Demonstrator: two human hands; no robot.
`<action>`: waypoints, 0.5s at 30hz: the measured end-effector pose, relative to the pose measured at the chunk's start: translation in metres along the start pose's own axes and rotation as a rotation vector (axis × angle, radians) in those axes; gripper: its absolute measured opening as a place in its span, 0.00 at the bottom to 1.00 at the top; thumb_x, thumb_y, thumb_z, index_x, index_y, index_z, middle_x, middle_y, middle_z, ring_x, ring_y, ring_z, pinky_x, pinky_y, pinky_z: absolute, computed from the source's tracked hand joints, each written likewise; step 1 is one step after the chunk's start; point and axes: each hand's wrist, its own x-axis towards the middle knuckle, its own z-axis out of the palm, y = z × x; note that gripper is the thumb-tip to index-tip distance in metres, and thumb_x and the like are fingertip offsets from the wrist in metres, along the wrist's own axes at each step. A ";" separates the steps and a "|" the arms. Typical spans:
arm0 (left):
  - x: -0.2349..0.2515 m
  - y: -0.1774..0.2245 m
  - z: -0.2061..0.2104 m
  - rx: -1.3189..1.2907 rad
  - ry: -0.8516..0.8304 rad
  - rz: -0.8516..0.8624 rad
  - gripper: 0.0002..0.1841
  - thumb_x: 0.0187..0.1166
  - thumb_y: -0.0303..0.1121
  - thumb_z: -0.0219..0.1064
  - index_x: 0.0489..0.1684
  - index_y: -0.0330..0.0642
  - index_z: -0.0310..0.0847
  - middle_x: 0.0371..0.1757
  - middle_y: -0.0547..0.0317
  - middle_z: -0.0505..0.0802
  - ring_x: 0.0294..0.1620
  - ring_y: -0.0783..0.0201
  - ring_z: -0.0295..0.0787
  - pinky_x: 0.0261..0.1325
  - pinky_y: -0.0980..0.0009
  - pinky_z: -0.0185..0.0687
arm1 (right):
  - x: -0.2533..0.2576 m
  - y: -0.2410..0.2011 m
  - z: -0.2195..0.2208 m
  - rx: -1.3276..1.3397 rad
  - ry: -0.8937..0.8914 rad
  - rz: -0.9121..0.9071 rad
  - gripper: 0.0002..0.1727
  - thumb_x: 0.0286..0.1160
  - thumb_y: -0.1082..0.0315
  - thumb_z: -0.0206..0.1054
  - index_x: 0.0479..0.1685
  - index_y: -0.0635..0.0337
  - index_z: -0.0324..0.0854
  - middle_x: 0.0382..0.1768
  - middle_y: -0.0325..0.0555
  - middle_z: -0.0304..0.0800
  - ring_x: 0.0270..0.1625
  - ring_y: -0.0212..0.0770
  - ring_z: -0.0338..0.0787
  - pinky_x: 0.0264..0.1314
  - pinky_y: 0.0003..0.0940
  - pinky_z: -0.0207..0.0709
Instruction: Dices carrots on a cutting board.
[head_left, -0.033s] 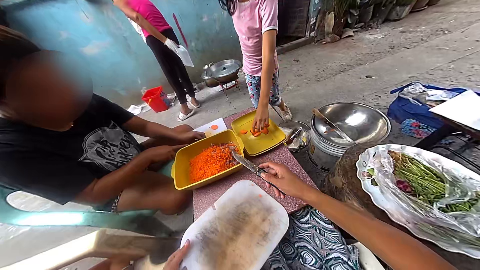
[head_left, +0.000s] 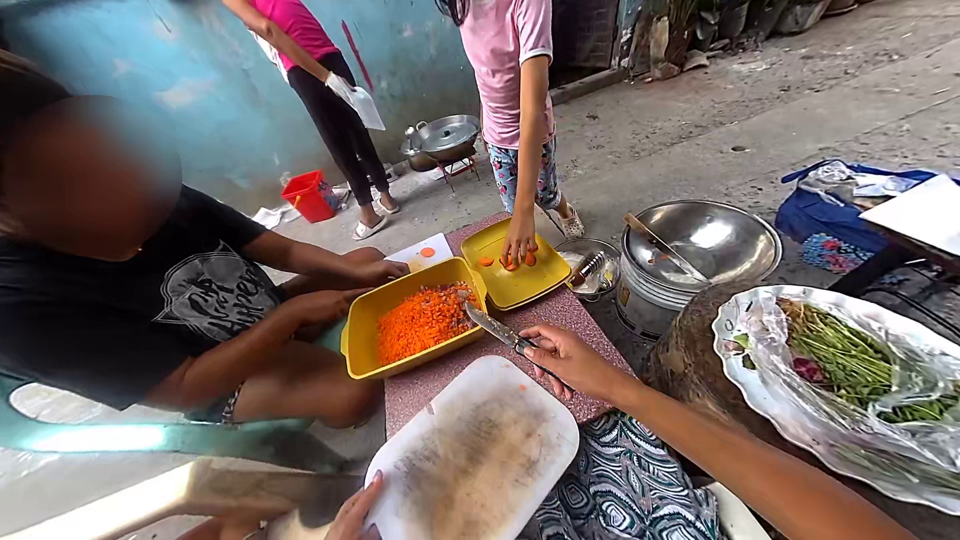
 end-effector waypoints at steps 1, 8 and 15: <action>0.008 0.001 0.005 0.095 0.048 0.001 0.21 0.96 0.38 0.41 0.37 0.50 0.81 0.14 0.73 0.83 0.06 0.85 0.66 0.11 0.88 0.63 | -0.004 0.005 -0.002 0.006 -0.009 -0.003 0.23 0.92 0.62 0.56 0.80 0.61 0.68 0.31 0.41 0.83 0.16 0.29 0.78 0.18 0.25 0.75; 0.052 0.018 0.028 1.047 0.317 0.038 0.29 0.88 0.53 0.60 0.37 0.28 0.87 0.29 0.41 0.90 0.32 0.47 0.88 0.44 0.44 0.82 | -0.028 0.050 -0.005 -0.066 0.012 0.007 0.24 0.91 0.59 0.57 0.80 0.59 0.71 0.34 0.43 0.87 0.18 0.31 0.79 0.21 0.27 0.76; 0.038 0.056 0.081 1.458 0.434 0.037 0.30 0.85 0.56 0.60 0.48 0.30 0.91 0.47 0.30 0.94 0.55 0.28 0.91 0.55 0.27 0.78 | -0.038 0.095 0.009 -0.237 0.072 -0.140 0.25 0.89 0.57 0.57 0.77 0.62 0.76 0.42 0.57 0.92 0.32 0.48 0.90 0.39 0.45 0.85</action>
